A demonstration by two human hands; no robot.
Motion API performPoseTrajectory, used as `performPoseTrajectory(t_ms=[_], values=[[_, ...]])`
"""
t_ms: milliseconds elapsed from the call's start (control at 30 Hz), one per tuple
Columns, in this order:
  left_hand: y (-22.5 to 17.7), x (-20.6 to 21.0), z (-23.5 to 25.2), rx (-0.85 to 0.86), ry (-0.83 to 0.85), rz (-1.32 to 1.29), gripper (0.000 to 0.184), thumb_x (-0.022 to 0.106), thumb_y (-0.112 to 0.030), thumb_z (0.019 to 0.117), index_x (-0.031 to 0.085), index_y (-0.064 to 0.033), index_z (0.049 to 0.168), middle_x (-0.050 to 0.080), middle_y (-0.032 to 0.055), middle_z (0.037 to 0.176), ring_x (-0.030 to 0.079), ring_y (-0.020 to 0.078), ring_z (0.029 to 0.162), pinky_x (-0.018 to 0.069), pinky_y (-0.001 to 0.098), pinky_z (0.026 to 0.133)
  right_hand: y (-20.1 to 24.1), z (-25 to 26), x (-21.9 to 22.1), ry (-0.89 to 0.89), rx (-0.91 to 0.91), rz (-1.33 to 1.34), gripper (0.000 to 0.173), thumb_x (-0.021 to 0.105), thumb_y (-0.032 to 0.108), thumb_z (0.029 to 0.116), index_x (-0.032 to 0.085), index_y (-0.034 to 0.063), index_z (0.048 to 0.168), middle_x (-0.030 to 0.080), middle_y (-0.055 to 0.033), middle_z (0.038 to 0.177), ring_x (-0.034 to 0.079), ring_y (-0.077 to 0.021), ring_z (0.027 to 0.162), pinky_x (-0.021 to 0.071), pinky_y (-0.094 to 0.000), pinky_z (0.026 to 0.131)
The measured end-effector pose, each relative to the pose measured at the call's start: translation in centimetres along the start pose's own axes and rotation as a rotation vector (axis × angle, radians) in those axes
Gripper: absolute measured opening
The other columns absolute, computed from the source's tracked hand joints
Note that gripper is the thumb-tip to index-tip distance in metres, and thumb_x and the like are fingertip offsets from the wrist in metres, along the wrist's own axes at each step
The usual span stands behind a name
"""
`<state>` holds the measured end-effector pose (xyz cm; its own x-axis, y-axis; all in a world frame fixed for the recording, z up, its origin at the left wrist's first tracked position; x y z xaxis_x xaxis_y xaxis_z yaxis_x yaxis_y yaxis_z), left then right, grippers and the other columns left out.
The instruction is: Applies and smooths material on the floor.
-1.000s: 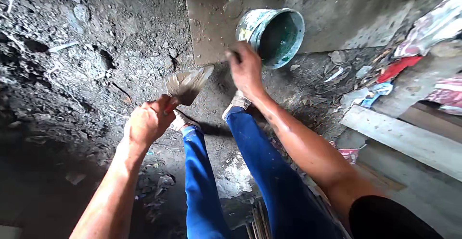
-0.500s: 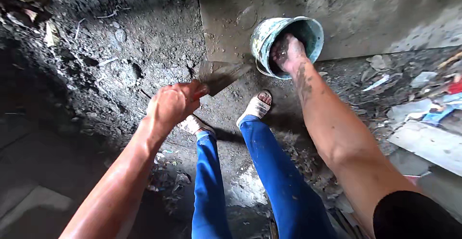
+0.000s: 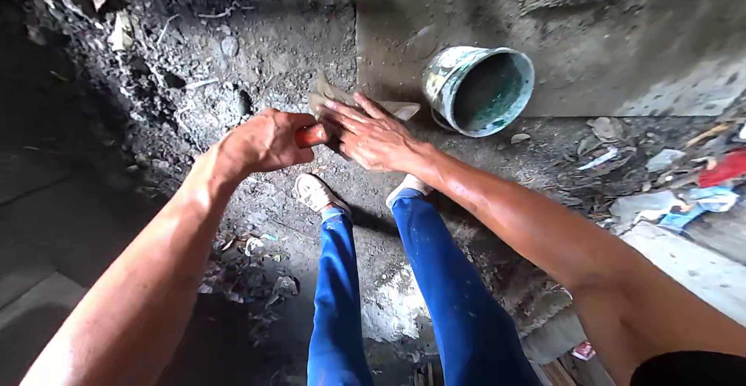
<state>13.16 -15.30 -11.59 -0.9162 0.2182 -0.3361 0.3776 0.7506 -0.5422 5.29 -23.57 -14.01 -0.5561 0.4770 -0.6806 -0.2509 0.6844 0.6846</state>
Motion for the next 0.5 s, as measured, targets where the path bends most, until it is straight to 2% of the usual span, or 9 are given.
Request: performPoseTrajectory(t_ms=[67, 133, 200, 267, 300, 367, 400, 433, 500], values=[[0.0, 0.1, -0.1, 0.008, -0.026, -0.048, 0.025, 0.070, -0.025, 0.0852, 0.069, -0.0161, 0.108, 0.067, 0.0072, 0.077, 0.065, 0.0239, 0.066, 0.0522, 0.0520, 0.060, 0.1, 1.5, -0.1, 0.006, 0.071, -0.027, 0.055, 0.033, 0.033, 0.1092, 0.040, 0.0128, 0.159, 0.024, -0.0026, 0.171, 0.015, -0.0227, 0.160, 0.0073, -0.0619, 0.128], [1.2, 0.4, -0.6, -0.010, -0.046, -0.086, 0.025, 0.070, -0.026, 0.0860, 0.068, -0.0149, 0.108, 0.066, 0.0076, 0.078, 0.064, 0.0241, 0.066, 0.0519, 0.0518, 0.060, 1.4, 1.5, 0.3, -0.001, 0.098, -0.023, 0.053, 0.035, 0.035, 0.1088, 0.044, 0.0137, 0.157, 0.027, -0.0026, 0.171, 0.013, -0.0230, 0.160, 0.0041, -0.0624, 0.128], [2.8, 0.9, -1.5, -0.042, -0.057, -0.087, 0.022, 0.071, -0.027, 0.0867, 0.067, -0.0152, 0.105, 0.064, 0.0069, 0.075, 0.063, 0.0241, 0.065, 0.0510, 0.0515, 0.059, 2.3, 1.0, 1.1, 0.029, 0.076, -0.023, 0.057, 0.031, 0.038, 0.1100, 0.036, 0.0134, 0.161, 0.025, -0.0033, 0.171, 0.013, -0.0223, 0.160, 0.0049, -0.0576, 0.129], [3.5, 2.0, -2.5, -0.081, -0.051, -0.095, 0.022, 0.071, -0.027, 0.0873, 0.067, -0.0161, 0.106, 0.064, 0.0071, 0.075, 0.063, 0.0249, 0.065, 0.0511, 0.0519, 0.059, 1.4, 0.6, 1.5, 0.017, 0.102, -0.020, 0.059, 0.028, 0.042, 0.1107, 0.034, 0.0128, 0.162, 0.025, -0.0015, 0.171, 0.017, -0.0188, 0.159, 0.0097, -0.0534, 0.130], [3.7, 2.6, -2.9, -0.106, -0.044, -0.105, 0.024, 0.071, -0.028, 0.0883, 0.068, -0.0167, 0.109, 0.065, 0.0077, 0.076, 0.064, 0.0257, 0.066, 0.0520, 0.0528, 0.060, 0.4, 0.8, 1.6, 0.001, 0.143, -0.033, 0.060, 0.027, 0.043, 0.1107, 0.033, 0.0129, 0.162, 0.026, -0.0014, 0.171, 0.018, -0.0187, 0.159, 0.0111, -0.0550, 0.130], [3.9, 3.8, -3.4, -0.145, -0.030, -0.124, 0.027, 0.071, -0.030, 0.0895, 0.066, -0.0174, 0.113, 0.067, 0.0089, 0.079, 0.066, 0.0276, 0.069, 0.0537, 0.0551, 0.062, -0.3, 1.5, 2.3, 0.017, 0.216, -0.061, 0.061, 0.027, 0.042, 0.1101, 0.032, 0.0116, 0.162, 0.023, -0.0048, 0.172, 0.014, -0.0230, 0.160, 0.0070, -0.0641, 0.127], [4.2, 4.1, -3.5, -0.154, -0.030, -0.136, 0.028, 0.071, -0.030, 0.0899, 0.066, -0.0169, 0.114, 0.067, 0.0097, 0.080, 0.067, 0.0285, 0.071, 0.0541, 0.0558, 0.064, 0.8, 2.0, 2.6, 0.021, 0.208, -0.043, 0.058, 0.032, 0.037, 0.1081, 0.037, 0.0114, 0.160, 0.025, -0.0052, 0.171, 0.014, -0.0238, 0.160, 0.0050, -0.0670, 0.126], [4.4, 4.3, -3.5, -0.159, -0.034, -0.141, 0.028, 0.071, -0.030, 0.0900, 0.066, -0.0163, 0.114, 0.067, 0.0100, 0.080, 0.067, 0.0289, 0.071, 0.0541, 0.0557, 0.064, 2.3, 2.4, 3.2, 0.037, 0.175, 0.001, 0.054, 0.036, 0.034, 0.1060, 0.045, 0.0129, 0.155, 0.028, -0.0036, 0.170, 0.014, -0.0220, 0.160, 0.0025, -0.0649, 0.127], [4.7, 4.8, -3.9, -0.163, -0.029, -0.134, 0.027, 0.070, -0.030, 0.0904, 0.066, -0.0148, 0.113, 0.067, 0.0109, 0.080, 0.067, 0.0299, 0.072, 0.0538, 0.0561, 0.064, 4.5, 2.5, 4.9, 0.046, 0.091, 0.058, 0.051, 0.038, 0.030, 0.1037, 0.053, 0.0138, 0.150, 0.030, -0.0011, 0.169, 0.014, -0.0191, 0.160, 0.0008, -0.0579, 0.129]])
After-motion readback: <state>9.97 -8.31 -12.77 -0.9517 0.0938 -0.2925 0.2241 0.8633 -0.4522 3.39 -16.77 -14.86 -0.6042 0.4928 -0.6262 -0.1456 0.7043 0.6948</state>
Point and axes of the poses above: each hand's wrist, its own z-axis towards the middle knuckle, its own x-axis out of the palm, y = z × x, the point moved 10 cm from there along z, towards the middle knuckle
